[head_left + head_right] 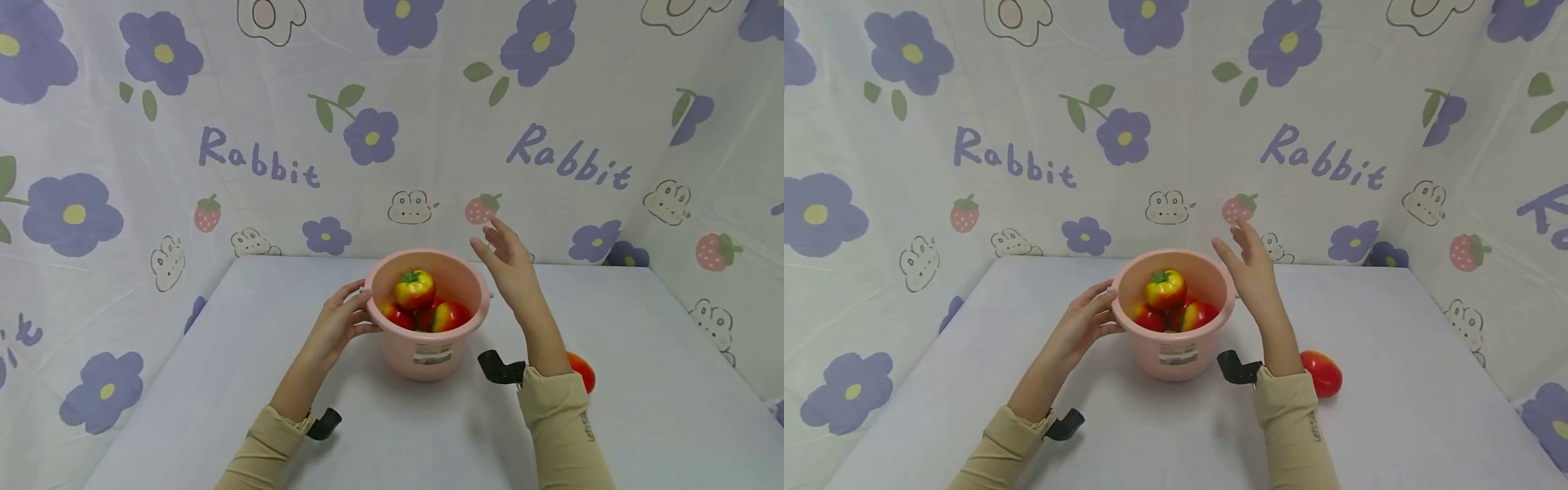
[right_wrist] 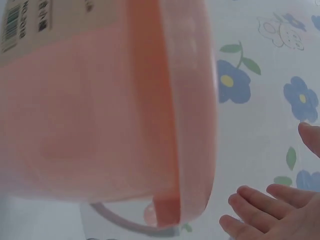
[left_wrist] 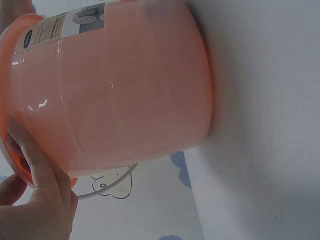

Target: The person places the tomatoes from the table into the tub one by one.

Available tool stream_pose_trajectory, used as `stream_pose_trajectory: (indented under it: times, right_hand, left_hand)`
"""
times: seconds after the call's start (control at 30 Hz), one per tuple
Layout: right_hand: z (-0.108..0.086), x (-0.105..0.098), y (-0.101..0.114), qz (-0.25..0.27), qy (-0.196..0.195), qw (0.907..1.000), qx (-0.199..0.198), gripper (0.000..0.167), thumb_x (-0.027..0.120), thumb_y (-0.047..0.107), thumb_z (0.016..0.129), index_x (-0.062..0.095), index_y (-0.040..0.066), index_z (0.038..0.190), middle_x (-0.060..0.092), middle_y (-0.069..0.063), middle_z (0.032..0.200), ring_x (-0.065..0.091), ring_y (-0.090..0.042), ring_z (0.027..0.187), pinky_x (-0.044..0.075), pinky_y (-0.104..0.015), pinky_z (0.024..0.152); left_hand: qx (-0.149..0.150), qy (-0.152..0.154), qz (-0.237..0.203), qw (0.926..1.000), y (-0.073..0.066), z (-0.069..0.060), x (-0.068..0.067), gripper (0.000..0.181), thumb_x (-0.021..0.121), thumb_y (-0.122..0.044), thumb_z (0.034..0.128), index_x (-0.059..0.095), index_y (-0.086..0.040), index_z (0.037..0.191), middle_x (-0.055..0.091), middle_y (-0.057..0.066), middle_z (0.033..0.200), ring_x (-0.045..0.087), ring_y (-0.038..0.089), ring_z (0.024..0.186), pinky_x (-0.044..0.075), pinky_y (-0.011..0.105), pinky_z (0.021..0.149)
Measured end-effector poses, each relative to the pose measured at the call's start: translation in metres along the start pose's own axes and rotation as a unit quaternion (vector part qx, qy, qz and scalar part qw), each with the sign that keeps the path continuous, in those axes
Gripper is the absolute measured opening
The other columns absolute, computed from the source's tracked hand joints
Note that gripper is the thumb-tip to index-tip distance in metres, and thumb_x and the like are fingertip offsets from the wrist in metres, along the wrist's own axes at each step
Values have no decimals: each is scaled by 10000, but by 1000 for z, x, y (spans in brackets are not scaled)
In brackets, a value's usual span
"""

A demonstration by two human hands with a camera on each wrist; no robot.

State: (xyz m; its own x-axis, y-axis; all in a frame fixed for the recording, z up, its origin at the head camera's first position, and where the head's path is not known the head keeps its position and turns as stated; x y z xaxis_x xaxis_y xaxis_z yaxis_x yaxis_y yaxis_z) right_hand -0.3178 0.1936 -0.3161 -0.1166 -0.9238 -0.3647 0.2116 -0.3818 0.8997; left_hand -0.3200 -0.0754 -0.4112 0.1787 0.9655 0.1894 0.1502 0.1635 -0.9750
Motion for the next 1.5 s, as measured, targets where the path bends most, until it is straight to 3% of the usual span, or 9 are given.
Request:
stream_pose_trajectory:
  times: [0.47, 1.1, 1.5]
  right_hand:
    - [-14, -24, -31, -144, -247, 9993, 251, 799, 591, 417, 953, 161, 148, 1570, 309, -146, 1588, 275, -322, 1486, 225, -510, 1219]
    - [-42, -47, -80, -457, -424, 9941, 883, 879, 622, 421, 932, 100, 128, 1576, 260, -187, 1597, 237, -343, 1492, 193, -536, 1216]
    - [-62, -63, -116, -664, -511, 9835, 1605, 883, 631, 440, 920, 84, 227, 1581, 202, -137, 1626, 200, -377, 1498, 250, -654, 1145]
  left_hand:
    - [-1, 15, -28, 10000, 2, 0, 0, 465, 552, -252, 992, 429, -142, 1427, 530, 249, 1348, 675, 121, 849, 608, 287, 789]
    - [-2, 7, -68, 10000, 2, 0, -2, 448, 549, -254, 996, 441, -155, 1420, 531, 245, 1349, 672, 123, 844, 609, 292, 790]
    - [44, 28, -49, 10000, 2, 2, 0, 468, 548, -266, 996, 428, -145, 1433, 518, 262, 1346, 676, 119, 827, 609, 291, 784]
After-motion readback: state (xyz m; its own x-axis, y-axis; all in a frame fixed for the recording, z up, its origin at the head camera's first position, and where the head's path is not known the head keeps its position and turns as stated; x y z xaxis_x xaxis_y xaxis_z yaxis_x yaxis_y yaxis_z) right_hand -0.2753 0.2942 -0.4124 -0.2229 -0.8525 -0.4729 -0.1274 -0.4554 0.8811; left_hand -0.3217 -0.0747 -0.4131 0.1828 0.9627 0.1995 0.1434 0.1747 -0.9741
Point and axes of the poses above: each hand's wrist, its own z-axis towards the middle knuckle, its own x-axis out of the palm, y = z × x, the point moved 7 cm from there along z, towards the middle knuckle
